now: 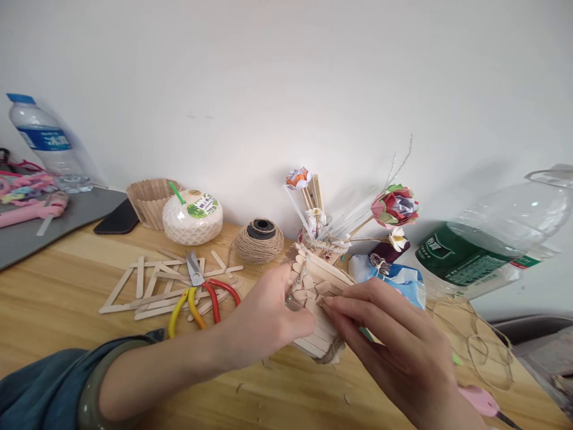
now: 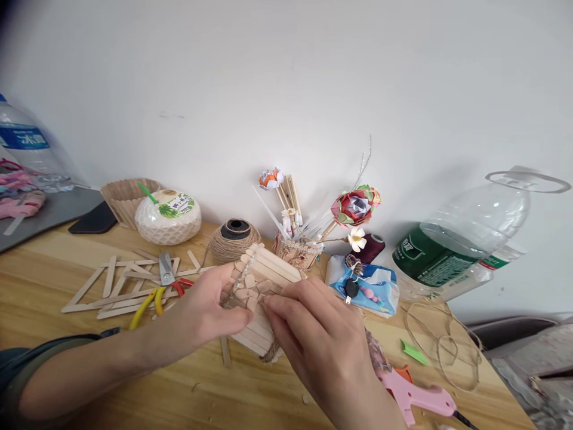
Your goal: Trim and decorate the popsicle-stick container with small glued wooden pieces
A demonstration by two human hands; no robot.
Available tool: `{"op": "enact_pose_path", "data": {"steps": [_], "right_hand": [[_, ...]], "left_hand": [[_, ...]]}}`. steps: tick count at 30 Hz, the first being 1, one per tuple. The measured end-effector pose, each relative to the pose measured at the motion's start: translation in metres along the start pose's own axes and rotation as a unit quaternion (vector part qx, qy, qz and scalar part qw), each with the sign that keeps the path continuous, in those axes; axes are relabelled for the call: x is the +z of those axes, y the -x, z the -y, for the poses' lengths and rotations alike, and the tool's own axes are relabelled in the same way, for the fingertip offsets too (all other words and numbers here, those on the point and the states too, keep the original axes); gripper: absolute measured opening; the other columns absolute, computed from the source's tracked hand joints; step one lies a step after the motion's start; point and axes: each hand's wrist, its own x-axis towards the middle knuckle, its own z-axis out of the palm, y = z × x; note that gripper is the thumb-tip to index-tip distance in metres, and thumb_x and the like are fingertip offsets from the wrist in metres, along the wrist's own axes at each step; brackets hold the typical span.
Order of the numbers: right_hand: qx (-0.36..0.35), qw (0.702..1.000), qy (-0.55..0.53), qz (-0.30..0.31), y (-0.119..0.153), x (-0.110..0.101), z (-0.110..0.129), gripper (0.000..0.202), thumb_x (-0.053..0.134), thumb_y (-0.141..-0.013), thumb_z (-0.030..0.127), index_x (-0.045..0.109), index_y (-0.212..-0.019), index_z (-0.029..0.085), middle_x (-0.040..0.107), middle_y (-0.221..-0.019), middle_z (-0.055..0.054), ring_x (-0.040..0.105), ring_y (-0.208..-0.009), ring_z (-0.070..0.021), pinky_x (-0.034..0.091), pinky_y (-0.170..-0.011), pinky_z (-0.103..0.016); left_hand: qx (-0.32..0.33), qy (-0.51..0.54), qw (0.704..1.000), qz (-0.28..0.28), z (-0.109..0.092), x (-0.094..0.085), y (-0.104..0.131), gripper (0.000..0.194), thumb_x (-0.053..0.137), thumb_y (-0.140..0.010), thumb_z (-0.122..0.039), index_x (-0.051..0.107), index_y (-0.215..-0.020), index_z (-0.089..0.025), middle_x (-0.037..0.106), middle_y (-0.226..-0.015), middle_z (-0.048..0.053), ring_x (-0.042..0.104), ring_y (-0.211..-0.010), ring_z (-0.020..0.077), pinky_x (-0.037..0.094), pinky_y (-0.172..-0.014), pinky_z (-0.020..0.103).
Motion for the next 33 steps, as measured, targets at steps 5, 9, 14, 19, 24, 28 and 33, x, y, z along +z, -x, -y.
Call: {"op": "enact_pose_path", "data": {"steps": [5, 9, 14, 19, 24, 28, 33], "right_hand": [[-0.004, 1.000, 0.000, -0.005, -0.004, 0.001, 0.000, 0.015, 0.057, -0.083, 0.005, 0.058, -0.091, 0.017, 0.060, -0.078, -0.002, 0.056, -0.066, -0.0121, 0.046, -0.056, -0.026], [0.023, 0.999, -0.036, 0.004, -0.008, -0.003, -0.002, 0.017, 0.055, -0.084, 0.006, 0.061, -0.093, 0.019, 0.062, -0.081, -0.003, 0.060, -0.070, -0.0128, 0.050, -0.058, -0.025], [0.079, 0.995, -0.053, -0.025, -0.007, -0.013, -0.007, 0.013, 0.058, -0.085, 0.013, 0.065, -0.091, 0.022, 0.064, -0.080, -0.001, 0.061, -0.070, -0.0121, 0.051, -0.058, -0.022], [0.101, 0.992, -0.052, -0.047, -0.005, -0.010, -0.008, 0.014, 0.060, -0.083, 0.012, 0.066, -0.091, 0.022, 0.061, -0.079, -0.001, 0.059, -0.070, -0.0121, 0.048, -0.056, -0.022], [0.136, 0.985, -0.101, -0.042, -0.006, -0.006, -0.002, 0.012, 0.061, -0.082, 0.014, 0.066, -0.089, 0.023, 0.060, -0.076, 0.000, 0.057, -0.065, -0.0116, 0.045, -0.048, -0.021], [0.156, 0.979, -0.125, -0.038, -0.006, -0.006, 0.002, 0.010, 0.062, -0.082, 0.015, 0.067, -0.086, 0.023, 0.059, -0.075, 0.000, 0.054, -0.060, -0.0098, 0.041, -0.044, -0.020], [0.161, 0.978, -0.128, -0.032, -0.006, -0.005, 0.002, 0.009, 0.062, -0.082, 0.015, 0.066, -0.083, 0.022, 0.058, -0.074, 0.000, 0.054, -0.060, -0.0099, 0.041, -0.043, -0.020]], "left_hand": [[-0.021, 0.011, 1.000, -0.009, 0.001, -0.001, 0.000, 0.033, 0.050, -0.066, -0.001, 0.066, -0.090, -0.017, 0.055, -0.068, -0.005, 0.045, -0.062, 0.0102, 0.036, -0.059, 0.022], [-0.078, 0.105, 0.991, -0.024, 0.005, -0.003, -0.003, 0.013, 0.055, -0.061, -0.010, 0.062, -0.070, -0.016, 0.052, -0.063, -0.005, 0.044, -0.060, 0.0103, 0.036, -0.058, 0.022], [-0.160, 0.151, 0.970, -0.102, 0.009, -0.003, -0.005, 0.009, 0.060, -0.054, -0.022, 0.052, -0.053, -0.017, 0.048, -0.054, -0.004, 0.046, -0.058, 0.0122, 0.038, -0.056, 0.023], [-0.158, 0.143, 0.976, -0.045, 0.009, -0.001, -0.004, 0.012, 0.062, -0.058, -0.026, 0.058, -0.063, -0.016, 0.054, -0.061, -0.002, 0.048, -0.060, 0.0121, 0.039, -0.059, 0.023], [-0.131, 0.063, 0.989, -0.014, 0.009, 0.002, -0.002, 0.018, 0.067, -0.062, -0.023, 0.058, -0.076, -0.016, 0.048, -0.062, -0.004, 0.042, -0.058, 0.0101, 0.033, -0.054, 0.022], [-0.132, 0.057, 0.989, -0.013, 0.008, 0.004, 0.000, 0.020, 0.067, -0.065, -0.022, 0.060, -0.083, -0.016, 0.054, -0.070, -0.002, 0.046, -0.064, 0.0117, 0.037, -0.059, 0.023], [-0.127, 0.072, 0.989, -0.009, 0.012, 0.003, 0.001, 0.018, 0.063, -0.068, -0.017, 0.061, -0.086, -0.016, 0.055, -0.072, -0.003, 0.045, -0.063, 0.0108, 0.035, -0.059, 0.022]]}}
